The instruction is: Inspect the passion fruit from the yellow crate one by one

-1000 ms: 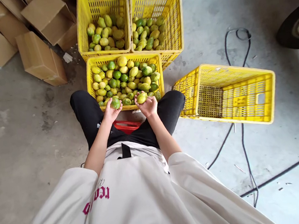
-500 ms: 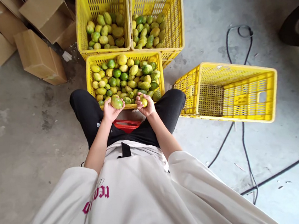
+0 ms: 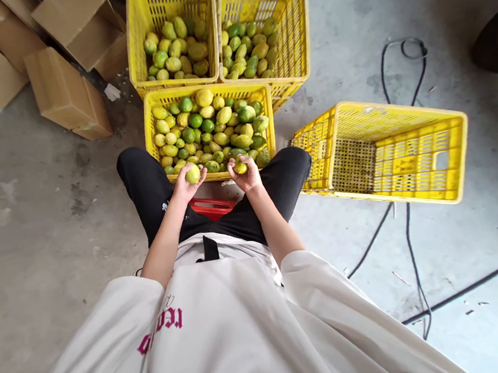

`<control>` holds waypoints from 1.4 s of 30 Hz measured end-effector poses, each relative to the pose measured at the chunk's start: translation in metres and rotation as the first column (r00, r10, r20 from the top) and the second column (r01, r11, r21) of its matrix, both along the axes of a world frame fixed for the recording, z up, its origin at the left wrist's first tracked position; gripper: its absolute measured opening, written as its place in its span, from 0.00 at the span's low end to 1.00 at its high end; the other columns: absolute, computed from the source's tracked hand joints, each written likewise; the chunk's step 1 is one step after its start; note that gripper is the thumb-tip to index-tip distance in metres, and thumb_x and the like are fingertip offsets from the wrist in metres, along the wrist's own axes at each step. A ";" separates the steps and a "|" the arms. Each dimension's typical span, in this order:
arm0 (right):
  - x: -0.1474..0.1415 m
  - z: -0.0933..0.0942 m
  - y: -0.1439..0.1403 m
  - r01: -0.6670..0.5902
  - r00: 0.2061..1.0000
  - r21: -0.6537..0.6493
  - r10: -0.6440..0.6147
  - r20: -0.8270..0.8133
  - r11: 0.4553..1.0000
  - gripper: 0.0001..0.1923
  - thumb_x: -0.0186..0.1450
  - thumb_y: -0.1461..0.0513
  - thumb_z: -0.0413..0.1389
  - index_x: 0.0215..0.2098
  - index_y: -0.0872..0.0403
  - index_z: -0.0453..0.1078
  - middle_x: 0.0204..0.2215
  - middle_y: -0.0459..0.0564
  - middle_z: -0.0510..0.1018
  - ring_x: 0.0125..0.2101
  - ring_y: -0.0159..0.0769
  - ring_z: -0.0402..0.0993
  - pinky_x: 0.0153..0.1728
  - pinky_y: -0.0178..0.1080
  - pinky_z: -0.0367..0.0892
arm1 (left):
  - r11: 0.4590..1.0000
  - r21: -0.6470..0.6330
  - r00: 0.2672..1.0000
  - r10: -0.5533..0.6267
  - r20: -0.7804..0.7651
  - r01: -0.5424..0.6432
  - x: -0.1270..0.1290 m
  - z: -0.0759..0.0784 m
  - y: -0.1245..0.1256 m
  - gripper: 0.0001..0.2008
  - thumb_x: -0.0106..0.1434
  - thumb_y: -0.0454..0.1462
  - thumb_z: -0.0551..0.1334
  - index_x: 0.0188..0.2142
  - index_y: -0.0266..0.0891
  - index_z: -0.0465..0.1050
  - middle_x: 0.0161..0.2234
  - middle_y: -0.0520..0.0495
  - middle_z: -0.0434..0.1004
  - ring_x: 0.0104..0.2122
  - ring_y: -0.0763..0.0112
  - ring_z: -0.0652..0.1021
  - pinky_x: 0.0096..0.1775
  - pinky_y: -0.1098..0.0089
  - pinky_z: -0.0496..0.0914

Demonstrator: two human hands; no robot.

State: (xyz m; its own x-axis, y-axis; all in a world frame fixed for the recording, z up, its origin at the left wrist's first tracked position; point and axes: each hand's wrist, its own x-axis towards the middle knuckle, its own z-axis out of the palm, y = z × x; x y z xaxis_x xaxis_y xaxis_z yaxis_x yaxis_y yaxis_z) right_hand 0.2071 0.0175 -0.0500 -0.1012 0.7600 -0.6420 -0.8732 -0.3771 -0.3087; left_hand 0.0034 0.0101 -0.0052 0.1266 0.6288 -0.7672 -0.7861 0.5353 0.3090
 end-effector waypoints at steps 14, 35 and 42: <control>-0.004 0.006 -0.001 0.001 0.999 0.092 -0.006 0.046 0.996 0.12 0.65 0.60 0.60 0.47 0.46 0.72 0.38 0.47 0.84 0.46 0.43 0.84 0.49 0.51 0.84 | 0.998 0.063 0.999 -0.021 0.039 0.018 -0.001 -0.002 0.002 0.17 0.77 0.40 0.52 0.44 0.35 0.78 0.43 0.38 0.86 0.47 0.60 0.86 0.47 0.66 0.80; 0.001 -0.004 0.003 -0.020 0.998 -0.007 0.020 0.058 1.000 0.09 0.65 0.60 0.59 0.45 0.48 0.71 0.34 0.47 0.83 0.40 0.42 0.85 0.42 0.45 0.86 | 0.998 0.042 0.999 -0.036 0.006 0.036 0.001 -0.004 0.000 0.16 0.76 0.39 0.51 0.48 0.36 0.78 0.38 0.40 0.86 0.44 0.56 0.87 0.45 0.59 0.82; 0.001 -0.016 0.007 -0.031 0.996 -0.188 0.047 0.080 0.982 0.09 0.68 0.67 0.63 0.36 0.49 0.68 0.28 0.43 0.78 0.30 0.30 0.80 0.27 0.28 0.79 | 0.998 0.014 0.993 -0.057 -0.100 0.059 0.003 -0.005 0.004 0.11 0.76 0.41 0.60 0.38 0.40 0.75 0.31 0.49 0.82 0.28 0.73 0.82 0.31 0.75 0.75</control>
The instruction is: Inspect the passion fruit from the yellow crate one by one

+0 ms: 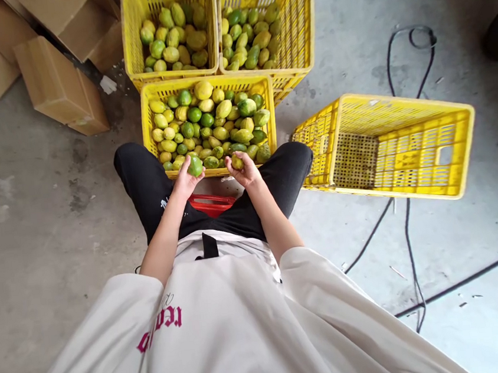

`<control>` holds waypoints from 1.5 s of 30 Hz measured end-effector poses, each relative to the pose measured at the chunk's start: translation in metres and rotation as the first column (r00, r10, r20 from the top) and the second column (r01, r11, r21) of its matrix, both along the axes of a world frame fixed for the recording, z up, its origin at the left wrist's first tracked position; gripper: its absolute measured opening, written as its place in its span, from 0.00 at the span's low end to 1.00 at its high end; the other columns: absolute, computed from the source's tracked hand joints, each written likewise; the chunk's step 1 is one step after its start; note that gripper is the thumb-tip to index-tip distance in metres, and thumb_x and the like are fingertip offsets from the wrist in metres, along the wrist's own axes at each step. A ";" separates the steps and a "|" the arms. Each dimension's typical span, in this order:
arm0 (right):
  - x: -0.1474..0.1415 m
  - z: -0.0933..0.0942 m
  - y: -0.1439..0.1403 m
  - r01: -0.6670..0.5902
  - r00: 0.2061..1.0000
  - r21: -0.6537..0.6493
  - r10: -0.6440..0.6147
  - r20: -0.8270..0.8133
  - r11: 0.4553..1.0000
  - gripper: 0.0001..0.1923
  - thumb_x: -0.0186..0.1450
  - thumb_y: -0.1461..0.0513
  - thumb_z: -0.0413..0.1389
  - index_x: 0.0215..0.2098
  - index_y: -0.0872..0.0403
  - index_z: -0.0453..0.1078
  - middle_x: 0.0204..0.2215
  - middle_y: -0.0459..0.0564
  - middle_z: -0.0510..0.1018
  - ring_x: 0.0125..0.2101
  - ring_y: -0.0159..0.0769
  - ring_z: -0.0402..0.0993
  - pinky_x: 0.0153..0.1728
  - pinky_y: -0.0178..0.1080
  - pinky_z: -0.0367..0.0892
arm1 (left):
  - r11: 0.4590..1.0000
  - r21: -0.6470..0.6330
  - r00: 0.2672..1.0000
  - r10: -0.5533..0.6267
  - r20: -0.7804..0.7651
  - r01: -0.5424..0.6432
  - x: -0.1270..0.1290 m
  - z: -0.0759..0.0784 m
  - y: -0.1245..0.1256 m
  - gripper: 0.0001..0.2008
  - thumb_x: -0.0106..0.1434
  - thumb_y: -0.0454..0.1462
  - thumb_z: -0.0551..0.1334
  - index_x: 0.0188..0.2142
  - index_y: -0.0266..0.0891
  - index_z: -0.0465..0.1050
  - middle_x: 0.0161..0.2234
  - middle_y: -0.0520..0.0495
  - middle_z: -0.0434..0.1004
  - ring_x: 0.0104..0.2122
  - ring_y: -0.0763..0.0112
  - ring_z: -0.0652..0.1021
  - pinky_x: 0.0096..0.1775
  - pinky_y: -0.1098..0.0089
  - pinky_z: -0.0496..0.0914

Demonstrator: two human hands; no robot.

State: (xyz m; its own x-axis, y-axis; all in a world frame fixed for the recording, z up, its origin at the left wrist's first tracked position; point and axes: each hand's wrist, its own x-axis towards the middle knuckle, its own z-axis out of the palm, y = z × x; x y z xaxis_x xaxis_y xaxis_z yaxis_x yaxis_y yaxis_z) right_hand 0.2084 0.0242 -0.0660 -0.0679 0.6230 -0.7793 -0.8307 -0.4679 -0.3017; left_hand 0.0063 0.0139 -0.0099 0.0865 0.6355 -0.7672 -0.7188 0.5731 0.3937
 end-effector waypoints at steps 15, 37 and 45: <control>-0.005 0.012 -0.002 0.011 0.999 0.213 0.000 -0.049 0.977 0.09 0.68 0.58 0.59 0.47 0.47 0.69 0.34 0.47 0.84 0.39 0.45 0.85 0.39 0.48 0.84 | 0.998 0.007 0.998 -0.058 -0.001 0.058 0.001 -0.001 0.000 0.16 0.79 0.43 0.54 0.39 0.39 0.75 0.30 0.48 0.84 0.25 0.72 0.83 0.29 0.74 0.75; -0.002 0.017 -0.005 0.050 0.991 0.249 -0.018 -0.130 0.967 0.09 0.63 0.61 0.60 0.42 0.49 0.69 0.36 0.48 0.83 0.43 0.44 0.85 0.44 0.48 0.84 | 0.997 -0.019 0.997 0.077 0.000 -0.077 -0.005 -0.004 0.001 0.15 0.77 0.41 0.54 0.38 0.39 0.75 0.35 0.47 0.83 0.33 0.70 0.84 0.35 0.74 0.76; -0.006 0.019 -0.006 -0.036 0.996 0.136 0.046 -0.072 0.990 0.10 0.65 0.65 0.67 0.36 0.49 0.70 0.29 0.41 0.79 0.27 0.29 0.78 0.27 0.28 0.79 | 0.998 -0.006 0.998 0.065 0.021 -0.065 -0.001 -0.005 0.000 0.14 0.77 0.39 0.52 0.42 0.38 0.75 0.37 0.45 0.85 0.42 0.62 0.88 0.40 0.69 0.81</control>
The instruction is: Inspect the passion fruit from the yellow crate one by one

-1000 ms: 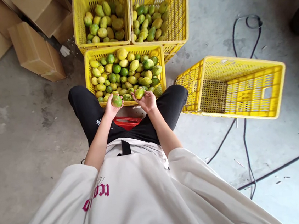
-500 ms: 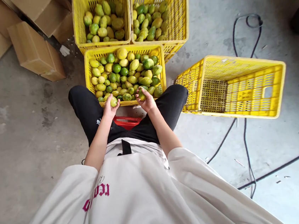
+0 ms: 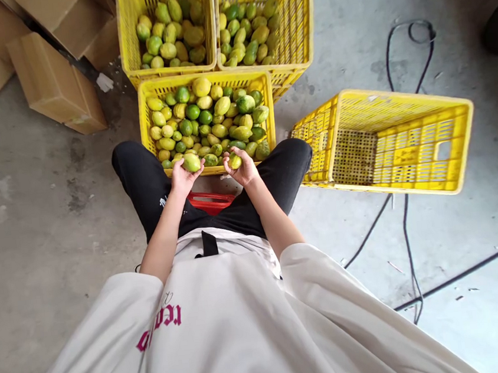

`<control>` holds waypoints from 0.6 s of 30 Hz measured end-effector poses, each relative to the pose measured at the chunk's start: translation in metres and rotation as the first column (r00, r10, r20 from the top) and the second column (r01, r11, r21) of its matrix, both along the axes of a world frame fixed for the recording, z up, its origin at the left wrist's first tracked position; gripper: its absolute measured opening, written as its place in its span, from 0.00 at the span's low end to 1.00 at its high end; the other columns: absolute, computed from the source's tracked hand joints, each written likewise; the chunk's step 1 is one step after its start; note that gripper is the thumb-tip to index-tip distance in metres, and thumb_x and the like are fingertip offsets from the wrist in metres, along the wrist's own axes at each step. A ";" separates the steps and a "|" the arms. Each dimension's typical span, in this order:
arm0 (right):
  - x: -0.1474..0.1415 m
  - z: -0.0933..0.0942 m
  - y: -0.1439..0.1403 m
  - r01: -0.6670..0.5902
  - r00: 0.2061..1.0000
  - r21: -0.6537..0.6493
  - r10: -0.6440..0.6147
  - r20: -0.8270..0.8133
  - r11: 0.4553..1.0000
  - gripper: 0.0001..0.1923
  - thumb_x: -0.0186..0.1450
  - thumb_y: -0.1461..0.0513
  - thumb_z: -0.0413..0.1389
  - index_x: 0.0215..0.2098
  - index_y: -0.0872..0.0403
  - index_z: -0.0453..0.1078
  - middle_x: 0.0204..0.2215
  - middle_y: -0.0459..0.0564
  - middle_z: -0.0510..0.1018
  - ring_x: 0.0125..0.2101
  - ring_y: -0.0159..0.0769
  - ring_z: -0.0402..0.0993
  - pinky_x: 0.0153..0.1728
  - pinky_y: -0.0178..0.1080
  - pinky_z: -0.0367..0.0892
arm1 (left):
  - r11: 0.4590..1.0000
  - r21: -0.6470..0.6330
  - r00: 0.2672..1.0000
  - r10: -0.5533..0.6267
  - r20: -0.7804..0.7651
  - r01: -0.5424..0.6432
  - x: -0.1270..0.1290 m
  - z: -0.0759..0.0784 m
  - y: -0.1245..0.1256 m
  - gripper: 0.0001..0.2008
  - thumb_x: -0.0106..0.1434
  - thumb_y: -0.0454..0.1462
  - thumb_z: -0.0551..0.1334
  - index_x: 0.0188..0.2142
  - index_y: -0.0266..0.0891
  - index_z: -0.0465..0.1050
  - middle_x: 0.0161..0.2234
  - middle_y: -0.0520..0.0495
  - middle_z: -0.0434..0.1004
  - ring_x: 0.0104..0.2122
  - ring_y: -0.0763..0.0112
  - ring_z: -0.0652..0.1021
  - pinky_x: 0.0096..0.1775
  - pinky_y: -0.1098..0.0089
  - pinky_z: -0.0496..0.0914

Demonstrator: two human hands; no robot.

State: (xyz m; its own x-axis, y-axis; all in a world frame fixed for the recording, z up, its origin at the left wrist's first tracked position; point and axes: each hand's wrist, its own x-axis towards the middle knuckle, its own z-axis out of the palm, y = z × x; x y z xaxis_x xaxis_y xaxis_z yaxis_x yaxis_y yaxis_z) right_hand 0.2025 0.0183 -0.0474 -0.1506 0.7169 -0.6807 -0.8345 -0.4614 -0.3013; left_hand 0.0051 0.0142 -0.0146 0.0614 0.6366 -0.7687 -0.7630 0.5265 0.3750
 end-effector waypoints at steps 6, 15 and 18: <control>-0.001 0.001 0.001 0.003 1.000 0.004 -0.003 0.028 1.000 0.11 0.65 0.64 0.67 0.36 0.50 0.68 0.27 0.39 0.78 0.24 0.27 0.75 0.19 0.24 0.68 | 0.999 -0.025 0.996 -0.033 -0.085 0.031 0.005 0.000 0.000 0.07 0.72 0.34 0.65 0.35 0.41 0.71 0.30 0.54 0.79 0.30 0.73 0.84 0.32 0.76 0.73; 0.002 -0.004 0.002 0.061 0.998 0.035 -0.060 -0.035 0.998 0.08 0.67 0.59 0.56 0.44 0.49 0.68 0.38 0.51 0.84 0.49 0.48 0.85 0.47 0.56 0.84 | 0.995 0.079 0.998 -0.061 -0.012 0.062 0.000 0.003 -0.001 0.11 0.74 0.36 0.53 0.43 0.41 0.75 0.39 0.48 0.86 0.37 0.69 0.87 0.35 0.74 0.78; -0.001 -0.004 0.003 0.060 0.998 0.048 -0.060 -0.008 0.997 0.06 0.69 0.61 0.57 0.44 0.49 0.68 0.37 0.49 0.84 0.46 0.45 0.85 0.46 0.51 0.85 | 0.995 0.098 0.999 -0.032 0.022 0.029 -0.001 0.001 -0.002 0.16 0.75 0.35 0.48 0.42 0.40 0.75 0.41 0.46 0.87 0.49 0.63 0.88 0.45 0.69 0.82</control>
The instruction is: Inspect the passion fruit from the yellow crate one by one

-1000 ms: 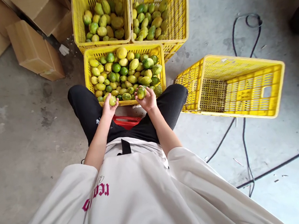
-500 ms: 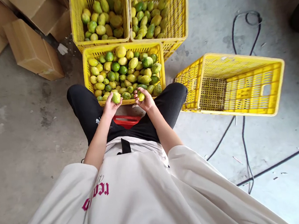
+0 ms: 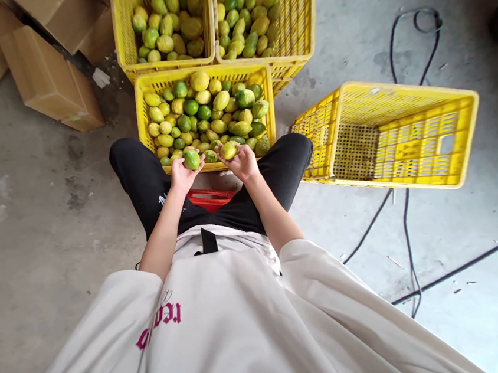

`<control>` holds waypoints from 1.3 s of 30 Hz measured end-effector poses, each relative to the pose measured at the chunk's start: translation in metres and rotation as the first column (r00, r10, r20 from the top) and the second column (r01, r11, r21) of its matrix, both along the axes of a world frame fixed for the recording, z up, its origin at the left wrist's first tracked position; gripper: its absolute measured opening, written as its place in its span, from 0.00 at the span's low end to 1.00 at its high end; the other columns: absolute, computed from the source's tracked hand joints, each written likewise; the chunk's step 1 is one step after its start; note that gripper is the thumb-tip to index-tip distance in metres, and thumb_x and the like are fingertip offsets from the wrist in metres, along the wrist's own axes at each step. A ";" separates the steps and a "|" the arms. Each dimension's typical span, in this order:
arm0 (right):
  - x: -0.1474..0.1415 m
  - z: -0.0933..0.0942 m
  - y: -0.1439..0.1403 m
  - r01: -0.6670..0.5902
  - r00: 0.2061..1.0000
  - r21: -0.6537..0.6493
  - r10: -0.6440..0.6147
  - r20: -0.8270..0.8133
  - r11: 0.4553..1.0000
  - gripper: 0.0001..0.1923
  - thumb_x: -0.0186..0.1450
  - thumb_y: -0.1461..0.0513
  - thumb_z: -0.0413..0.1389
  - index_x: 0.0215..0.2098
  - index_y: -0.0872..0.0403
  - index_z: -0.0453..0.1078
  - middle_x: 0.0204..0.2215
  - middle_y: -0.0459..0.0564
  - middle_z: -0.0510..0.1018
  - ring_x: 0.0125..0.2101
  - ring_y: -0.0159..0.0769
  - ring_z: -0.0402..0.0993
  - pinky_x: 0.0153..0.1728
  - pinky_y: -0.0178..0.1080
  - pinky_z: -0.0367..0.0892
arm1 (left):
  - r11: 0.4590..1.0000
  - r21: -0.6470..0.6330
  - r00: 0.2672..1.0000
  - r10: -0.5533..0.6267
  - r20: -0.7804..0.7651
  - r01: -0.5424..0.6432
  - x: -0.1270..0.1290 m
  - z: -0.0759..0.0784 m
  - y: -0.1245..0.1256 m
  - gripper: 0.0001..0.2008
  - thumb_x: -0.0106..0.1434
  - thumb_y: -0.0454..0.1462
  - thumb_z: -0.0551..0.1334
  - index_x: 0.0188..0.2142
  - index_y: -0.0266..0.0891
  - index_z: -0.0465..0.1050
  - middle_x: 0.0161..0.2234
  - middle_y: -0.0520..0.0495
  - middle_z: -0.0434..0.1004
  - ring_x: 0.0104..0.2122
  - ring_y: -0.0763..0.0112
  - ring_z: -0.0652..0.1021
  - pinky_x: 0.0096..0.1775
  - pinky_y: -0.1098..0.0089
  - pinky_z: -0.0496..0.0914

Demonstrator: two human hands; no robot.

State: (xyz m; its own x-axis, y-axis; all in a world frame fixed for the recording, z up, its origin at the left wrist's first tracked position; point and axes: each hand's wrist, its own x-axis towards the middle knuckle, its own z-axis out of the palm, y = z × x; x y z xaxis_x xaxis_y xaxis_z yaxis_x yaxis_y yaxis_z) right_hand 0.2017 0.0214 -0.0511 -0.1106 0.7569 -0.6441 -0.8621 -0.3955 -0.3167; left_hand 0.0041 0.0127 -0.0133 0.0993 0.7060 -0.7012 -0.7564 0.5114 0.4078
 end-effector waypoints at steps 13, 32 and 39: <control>-0.001 0.001 0.000 -0.256 0.967 -0.167 0.251 -0.052 0.952 0.08 0.76 0.57 0.59 0.41 0.51 0.68 0.26 0.44 0.76 0.21 0.27 0.69 0.12 0.22 0.61 | 0.999 -0.025 0.990 -0.050 -0.134 0.047 0.005 -0.007 -0.004 0.11 0.66 0.30 0.66 0.41 0.45 0.67 0.35 0.56 0.82 0.36 0.71 0.88 0.44 0.71 0.80; 0.006 0.028 0.017 0.075 0.973 -0.186 -0.113 -0.202 0.980 0.10 0.79 0.57 0.55 0.38 0.49 0.69 0.29 0.44 0.77 0.27 0.29 0.75 0.24 0.25 0.75 | 0.991 -0.109 0.995 -0.080 -0.065 0.073 0.006 -0.003 0.000 0.11 0.75 0.36 0.54 0.42 0.38 0.75 0.35 0.45 0.84 0.47 0.62 0.87 0.56 0.62 0.80; 0.005 0.036 0.017 0.064 0.986 -0.051 -0.071 -0.153 0.997 0.08 0.74 0.59 0.53 0.46 0.50 0.72 0.33 0.49 0.80 0.37 0.40 0.81 0.34 0.39 0.83 | 0.993 -0.035 0.989 -0.113 -0.091 0.110 0.010 -0.002 -0.003 0.05 0.73 0.34 0.64 0.38 0.41 0.71 0.30 0.54 0.83 0.31 0.71 0.86 0.45 0.70 0.81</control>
